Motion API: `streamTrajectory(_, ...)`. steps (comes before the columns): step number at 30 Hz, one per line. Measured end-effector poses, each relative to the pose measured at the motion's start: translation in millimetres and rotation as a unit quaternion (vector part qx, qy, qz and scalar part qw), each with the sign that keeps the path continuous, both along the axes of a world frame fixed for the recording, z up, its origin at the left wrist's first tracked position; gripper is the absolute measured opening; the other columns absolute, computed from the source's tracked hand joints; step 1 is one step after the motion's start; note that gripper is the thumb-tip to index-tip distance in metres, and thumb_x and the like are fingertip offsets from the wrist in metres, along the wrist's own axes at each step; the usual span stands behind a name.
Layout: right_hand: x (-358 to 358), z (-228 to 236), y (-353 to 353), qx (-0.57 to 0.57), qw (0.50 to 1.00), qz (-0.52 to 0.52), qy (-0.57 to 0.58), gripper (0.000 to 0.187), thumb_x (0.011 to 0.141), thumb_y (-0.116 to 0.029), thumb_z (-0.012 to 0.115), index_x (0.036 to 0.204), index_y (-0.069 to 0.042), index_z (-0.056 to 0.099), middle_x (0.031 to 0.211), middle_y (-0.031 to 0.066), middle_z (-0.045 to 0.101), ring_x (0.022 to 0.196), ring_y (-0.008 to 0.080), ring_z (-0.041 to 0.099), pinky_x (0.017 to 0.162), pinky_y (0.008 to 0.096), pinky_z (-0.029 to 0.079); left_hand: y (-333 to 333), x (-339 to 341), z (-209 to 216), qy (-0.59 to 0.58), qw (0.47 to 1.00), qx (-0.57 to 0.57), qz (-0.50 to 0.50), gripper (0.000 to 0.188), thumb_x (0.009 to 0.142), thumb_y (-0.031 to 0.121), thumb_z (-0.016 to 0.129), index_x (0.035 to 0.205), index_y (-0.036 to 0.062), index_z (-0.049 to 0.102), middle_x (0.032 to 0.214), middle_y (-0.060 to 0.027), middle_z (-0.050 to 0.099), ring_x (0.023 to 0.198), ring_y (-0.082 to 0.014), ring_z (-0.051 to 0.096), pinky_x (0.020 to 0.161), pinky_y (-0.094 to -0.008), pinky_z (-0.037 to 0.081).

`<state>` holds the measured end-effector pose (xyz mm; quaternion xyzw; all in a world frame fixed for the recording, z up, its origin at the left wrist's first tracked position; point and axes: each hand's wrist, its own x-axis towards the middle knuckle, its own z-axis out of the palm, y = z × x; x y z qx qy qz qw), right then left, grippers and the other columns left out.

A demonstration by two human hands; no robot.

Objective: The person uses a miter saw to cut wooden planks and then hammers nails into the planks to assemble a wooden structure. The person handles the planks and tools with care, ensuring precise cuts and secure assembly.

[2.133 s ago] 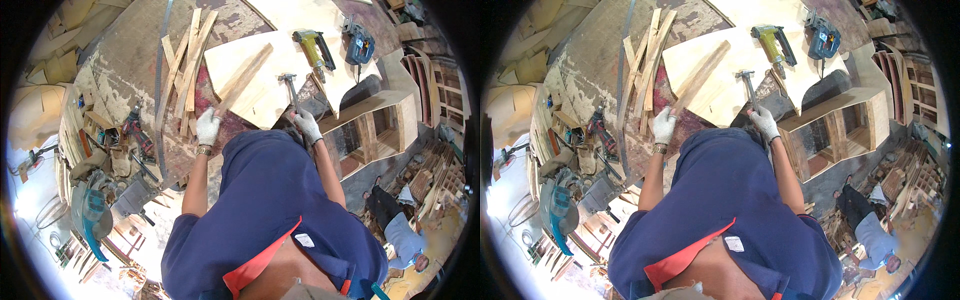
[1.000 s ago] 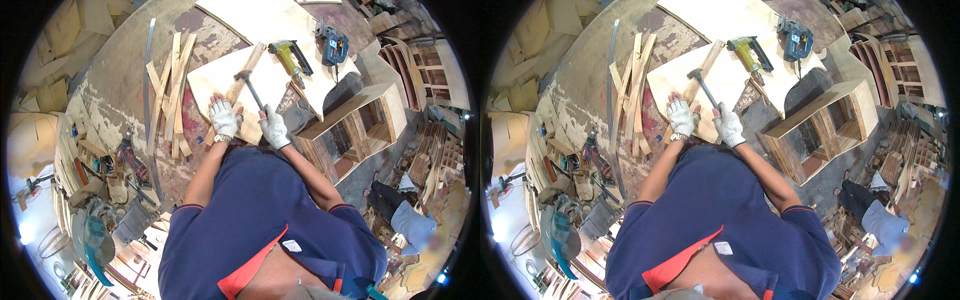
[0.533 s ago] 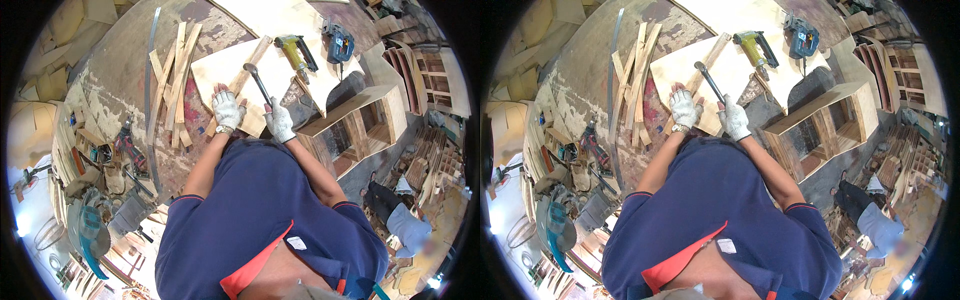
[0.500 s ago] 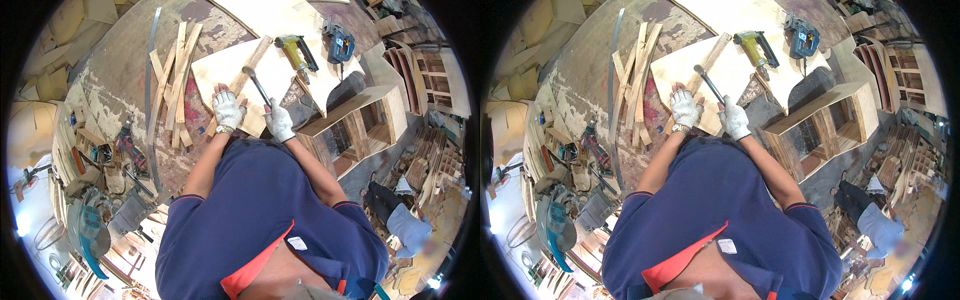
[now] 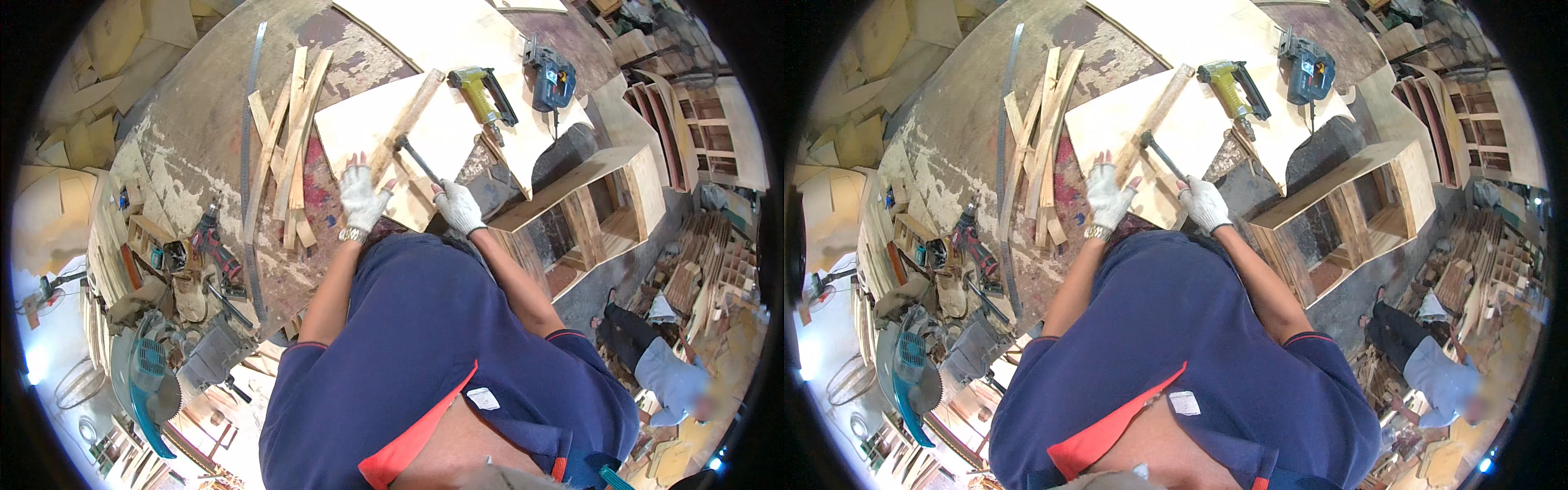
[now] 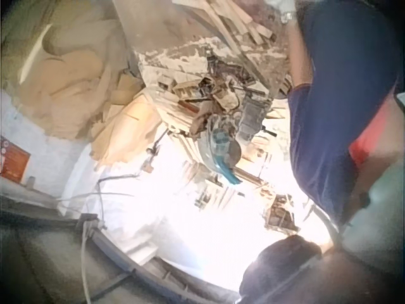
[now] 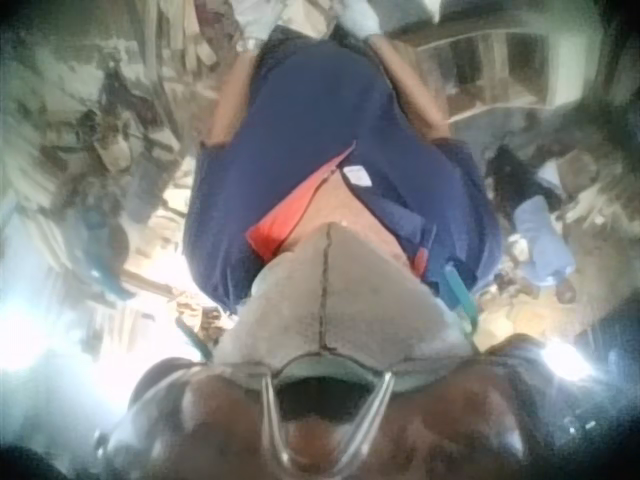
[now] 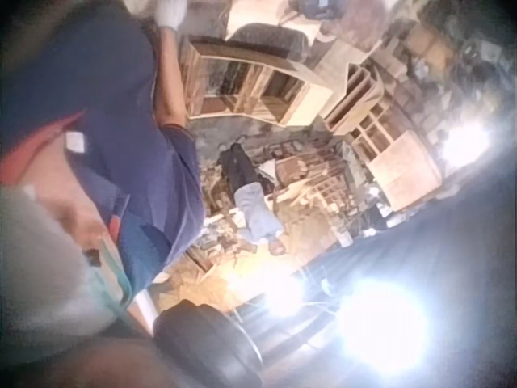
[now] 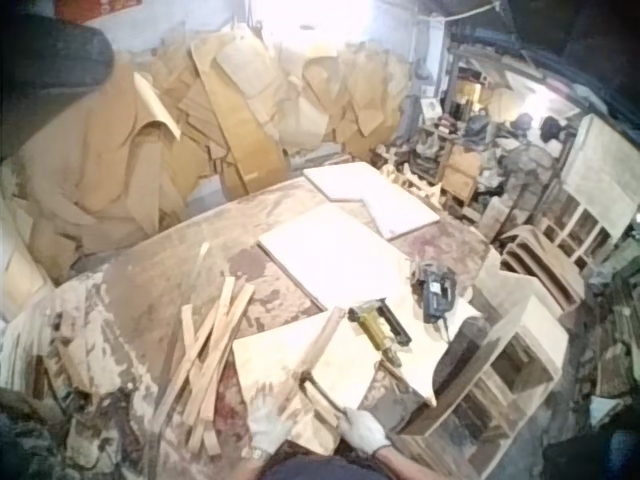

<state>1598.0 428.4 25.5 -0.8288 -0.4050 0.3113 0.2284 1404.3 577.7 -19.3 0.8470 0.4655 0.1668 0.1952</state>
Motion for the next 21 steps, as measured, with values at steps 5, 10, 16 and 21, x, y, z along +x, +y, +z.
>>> streamTrajectory(5, 7, -3, -49, 0.024, 0.989, -0.138, 0.046, 0.042, 0.107, -0.041, 0.054, 0.108, -0.001, 0.067, 0.088, 0.0268, 0.07, 0.087, 0.0468, 0.069, 0.078, 0.0521, 0.052, -27, -66, 11, 0.043, 0.999, -0.001, 0.02, 0.06, 0.088, 0.037, 0.079, 0.134, 0.0022, 0.062, 0.122, -0.0195, 0.065, 0.116, -0.0381, 0.062, 0.1, -0.0503, 0.049)
streamTrajectory(10, 21, -14, -95, 0.046, 0.978, -0.204, 0.02, 0.048, 0.108, -0.044, 0.053, 0.105, 0.002, 0.069, 0.088, 0.0274, 0.069, 0.084, 0.0442, 0.069, 0.078, 0.0507, 0.051, -41, -69, 10, -0.185, 0.98, -0.069, 0.032, 0.027, 0.1, 0.022, 0.068, 0.113, -0.0009, 0.07, 0.093, -0.021, 0.069, 0.084, -0.0373, 0.068, 0.077, -0.0441, 0.054)
streamTrajectory(16, 24, -17, -112, 0.033, 0.966, -0.255, 0.013, 0.046, 0.109, -0.039, 0.053, 0.093, 0.003, 0.063, 0.077, 0.0241, 0.063, 0.07, 0.0354, 0.059, 0.071, 0.0493, 0.047, -8, 9, 13, -0.26, 0.886, -0.364, 0.123, 0.047, 0.111, 0.034, 0.053, 0.129, -0.0074, 0.065, 0.107, -0.0121, 0.076, 0.093, -0.0217, 0.071, 0.085, -0.036, 0.056)
streamTrajectory(21, 14, -9, -107, 0.061, 0.962, -0.263, 0.03, 0.046, 0.109, -0.039, 0.055, 0.092, 0.003, 0.062, 0.075, 0.0215, 0.061, 0.07, 0.0294, 0.058, 0.07, 0.0469, 0.047, 45, 88, 7, -0.407, 0.664, -0.626, 0.042, 0.05, 0.113, 0.034, 0.051, 0.141, -0.0063, 0.061, 0.12, -0.0112, 0.075, 0.108, -0.017, 0.069, 0.092, -0.0329, 0.055)
